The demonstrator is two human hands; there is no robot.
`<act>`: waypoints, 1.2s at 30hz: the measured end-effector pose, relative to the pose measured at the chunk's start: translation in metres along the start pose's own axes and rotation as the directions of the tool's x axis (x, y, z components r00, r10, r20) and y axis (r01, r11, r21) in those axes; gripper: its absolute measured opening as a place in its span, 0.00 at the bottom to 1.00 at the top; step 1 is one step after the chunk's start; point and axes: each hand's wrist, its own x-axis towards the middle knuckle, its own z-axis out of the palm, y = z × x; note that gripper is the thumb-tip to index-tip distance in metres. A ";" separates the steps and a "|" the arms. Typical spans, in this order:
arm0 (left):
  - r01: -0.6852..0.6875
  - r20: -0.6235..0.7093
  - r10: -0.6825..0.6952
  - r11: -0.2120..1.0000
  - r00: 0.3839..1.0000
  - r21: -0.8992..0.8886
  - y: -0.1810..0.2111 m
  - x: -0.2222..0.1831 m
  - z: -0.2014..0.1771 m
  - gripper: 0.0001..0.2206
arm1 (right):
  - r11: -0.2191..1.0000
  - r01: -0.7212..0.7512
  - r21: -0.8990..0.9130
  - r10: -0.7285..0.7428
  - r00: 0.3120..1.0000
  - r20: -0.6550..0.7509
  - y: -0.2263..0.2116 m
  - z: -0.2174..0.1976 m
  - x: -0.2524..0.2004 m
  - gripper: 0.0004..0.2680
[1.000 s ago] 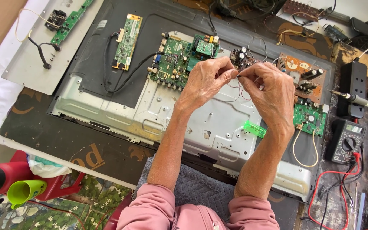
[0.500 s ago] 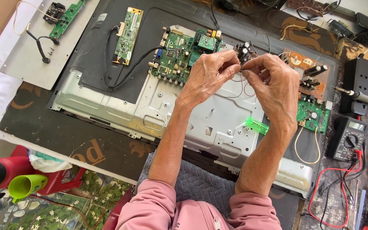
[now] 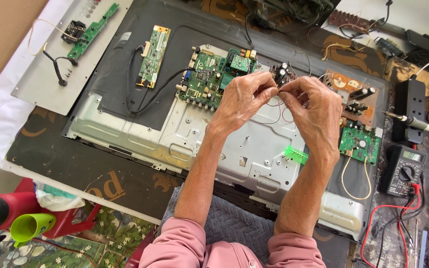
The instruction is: Connecting small wires and electronic components to a television circuit board during a repair.
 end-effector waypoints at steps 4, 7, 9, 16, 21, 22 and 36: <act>-0.043 -0.025 0.044 0.999 0.999 0.031 0.003 0.000 0.002 0.03 | 0.998 -0.047 -0.030 0.047 0.999 0.007 -0.003 -0.002 -0.002 0.02; -0.048 -0.030 0.048 0.999 0.998 -0.007 -0.001 0.000 0.007 0.03 | 0.998 -0.054 -0.034 0.054 0.999 0.007 0.002 -0.002 -0.002 0.02; -0.051 -0.036 0.050 0.999 0.998 -0.019 -0.003 0.000 0.008 0.03 | 0.997 -0.065 -0.032 0.065 0.998 0.004 -0.002 -0.002 -0.002 0.02; -0.038 -0.045 0.037 0.999 0.998 -0.019 -0.006 0.000 0.011 0.04 | 0.995 -0.099 -0.028 0.100 0.995 0.016 -0.004 -0.004 -0.001 0.02; -0.009 -0.059 0.009 1.000 0.998 -0.010 -0.005 -0.002 0.015 0.04 | 0.995 -0.099 -0.006 0.099 0.995 0.010 -0.009 -0.004 0.000 0.02; 0.001 -0.067 -0.003 1.000 0.998 -0.017 -0.005 -0.002 0.015 0.04 | 0.996 -0.086 -0.019 0.086 0.996 0.013 -0.008 -0.003 0.000 0.02; 0.173 -0.037 -0.175 0.984 0.984 -0.037 -0.006 0.000 0.014 0.01 | 0.998 -0.067 0.011 0.067 0.998 -0.014 0.000 0.002 0.001 0.02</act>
